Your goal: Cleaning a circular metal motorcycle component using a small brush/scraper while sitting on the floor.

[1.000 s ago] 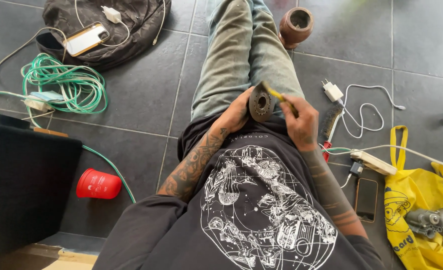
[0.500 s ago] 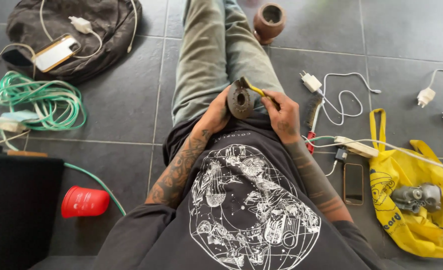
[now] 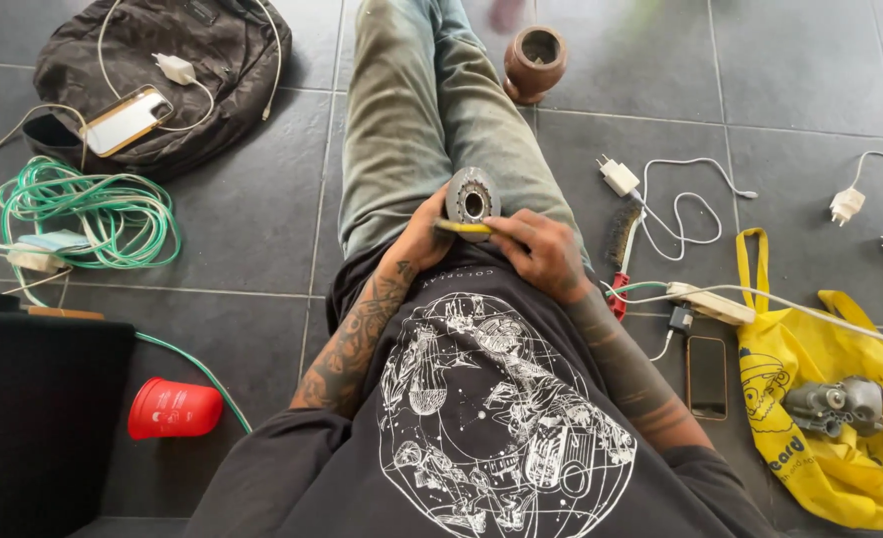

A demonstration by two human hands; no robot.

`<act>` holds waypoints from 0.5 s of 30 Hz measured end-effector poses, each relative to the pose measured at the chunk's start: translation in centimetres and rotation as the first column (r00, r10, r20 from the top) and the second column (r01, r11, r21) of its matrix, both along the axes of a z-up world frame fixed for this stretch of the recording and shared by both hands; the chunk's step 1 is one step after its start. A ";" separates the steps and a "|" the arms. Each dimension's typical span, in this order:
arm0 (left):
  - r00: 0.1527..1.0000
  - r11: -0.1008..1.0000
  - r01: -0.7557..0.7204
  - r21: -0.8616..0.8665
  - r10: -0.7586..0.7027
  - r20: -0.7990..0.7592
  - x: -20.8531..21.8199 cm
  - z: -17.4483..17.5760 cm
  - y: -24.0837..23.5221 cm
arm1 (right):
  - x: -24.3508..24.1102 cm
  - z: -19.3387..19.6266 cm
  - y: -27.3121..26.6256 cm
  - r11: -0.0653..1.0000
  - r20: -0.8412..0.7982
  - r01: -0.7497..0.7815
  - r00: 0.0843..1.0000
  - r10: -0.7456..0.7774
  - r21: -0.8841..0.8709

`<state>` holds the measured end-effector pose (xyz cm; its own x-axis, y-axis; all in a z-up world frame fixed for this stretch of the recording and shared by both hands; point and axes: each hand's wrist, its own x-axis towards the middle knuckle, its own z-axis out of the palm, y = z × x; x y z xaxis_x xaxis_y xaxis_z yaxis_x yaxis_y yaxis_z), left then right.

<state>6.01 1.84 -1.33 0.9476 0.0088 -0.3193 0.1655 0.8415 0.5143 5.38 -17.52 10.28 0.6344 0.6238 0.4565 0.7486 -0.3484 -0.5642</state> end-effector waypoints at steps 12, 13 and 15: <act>1.000 1.000 0.005 0.025 -0.006 0.031 -0.2 2.1 -0.3 | 1.8 -0.9 -0.3 0.981 -0.084 0.154 0.986 -0.144 0.119; 0.999 1.000 0.007 0.022 -0.008 0.033 -0.1 1.8 -0.3 | 2.3 -1.2 -0.4 0.971 -0.102 0.185 0.980 -0.171 0.150; 0.999 1.000 0.014 0.019 -0.015 0.035 0.4 1.0 -0.1 | 2.3 -1.1 -0.2 0.958 -0.118 0.220 0.972 -0.201 0.182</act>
